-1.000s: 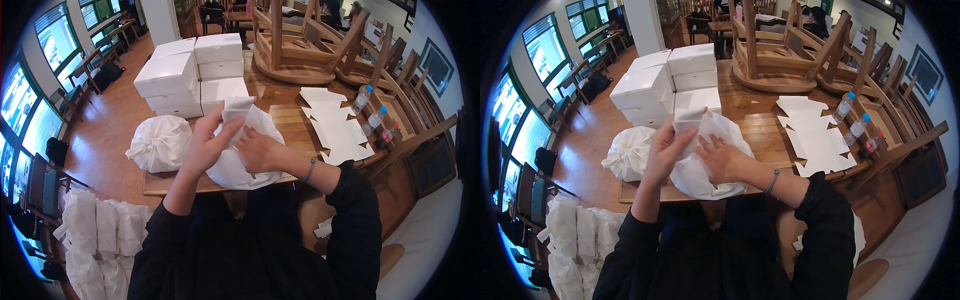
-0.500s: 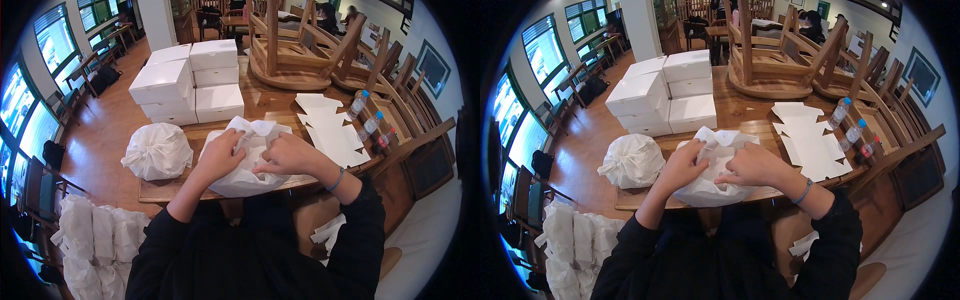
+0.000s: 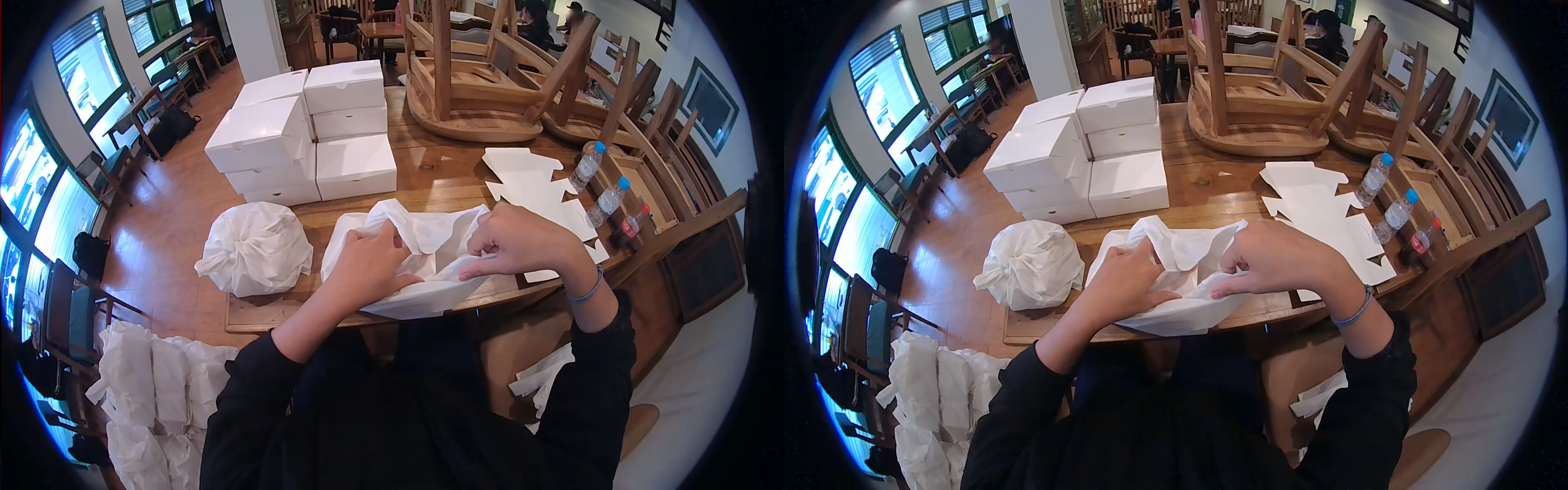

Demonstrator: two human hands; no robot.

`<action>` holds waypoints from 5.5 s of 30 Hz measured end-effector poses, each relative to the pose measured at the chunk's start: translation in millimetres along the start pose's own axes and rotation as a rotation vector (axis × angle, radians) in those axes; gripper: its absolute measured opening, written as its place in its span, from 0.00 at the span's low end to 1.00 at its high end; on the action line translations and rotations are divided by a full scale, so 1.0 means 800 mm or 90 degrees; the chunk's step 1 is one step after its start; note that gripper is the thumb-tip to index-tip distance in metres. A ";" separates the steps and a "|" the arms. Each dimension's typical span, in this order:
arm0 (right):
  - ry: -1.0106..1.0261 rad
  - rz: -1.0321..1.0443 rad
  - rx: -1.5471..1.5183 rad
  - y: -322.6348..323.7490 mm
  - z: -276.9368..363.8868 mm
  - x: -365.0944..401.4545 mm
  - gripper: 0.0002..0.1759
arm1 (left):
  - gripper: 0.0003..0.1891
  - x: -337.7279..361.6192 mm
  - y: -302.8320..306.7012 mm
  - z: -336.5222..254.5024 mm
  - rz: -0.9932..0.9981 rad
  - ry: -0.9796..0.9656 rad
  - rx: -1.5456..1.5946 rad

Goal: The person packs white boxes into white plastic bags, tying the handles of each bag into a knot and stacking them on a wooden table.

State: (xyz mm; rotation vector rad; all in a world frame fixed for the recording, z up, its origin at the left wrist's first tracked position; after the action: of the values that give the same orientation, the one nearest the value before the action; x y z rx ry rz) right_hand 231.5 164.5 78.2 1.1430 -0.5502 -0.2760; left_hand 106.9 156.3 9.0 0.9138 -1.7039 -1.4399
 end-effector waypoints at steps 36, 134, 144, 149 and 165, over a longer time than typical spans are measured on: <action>-0.151 -0.510 -0.496 0.006 -0.068 0.090 0.18 | 0.11 0.048 0.075 0.088 -0.609 -0.044 0.541; 0.097 -0.630 -0.894 -0.032 -0.088 -0.114 0.13 | 0.16 0.027 0.062 0.054 -0.577 -0.103 0.267; -0.012 -0.695 -0.457 -0.005 -0.075 -0.084 0.19 | 0.08 0.061 0.078 0.034 -0.644 -0.130 0.127; 0.003 -0.662 -0.485 -0.014 -0.080 -0.094 0.19 | 0.07 0.064 0.074 0.036 -0.598 -0.153 0.172; -0.196 -0.597 -0.547 -0.084 -0.184 -0.096 0.12 | 0.11 0.092 0.013 0.046 -0.415 -0.189 0.469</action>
State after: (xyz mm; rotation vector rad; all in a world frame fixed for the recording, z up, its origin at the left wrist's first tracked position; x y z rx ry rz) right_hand 252.2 289.3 -48.1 0.4309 -0.0742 -1.3714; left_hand 37.9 111.3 20.7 1.8585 -2.3600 -1.3760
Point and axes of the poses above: each hand's wrist, its own x-axis away from the middle knuckle, its own y-axis out of the back of the hand, z = x × y, the point moved 10 cm from there along -x, towards the middle knuckle, and after that the axes turned 10 degrees about z, right-handed, at the moved point
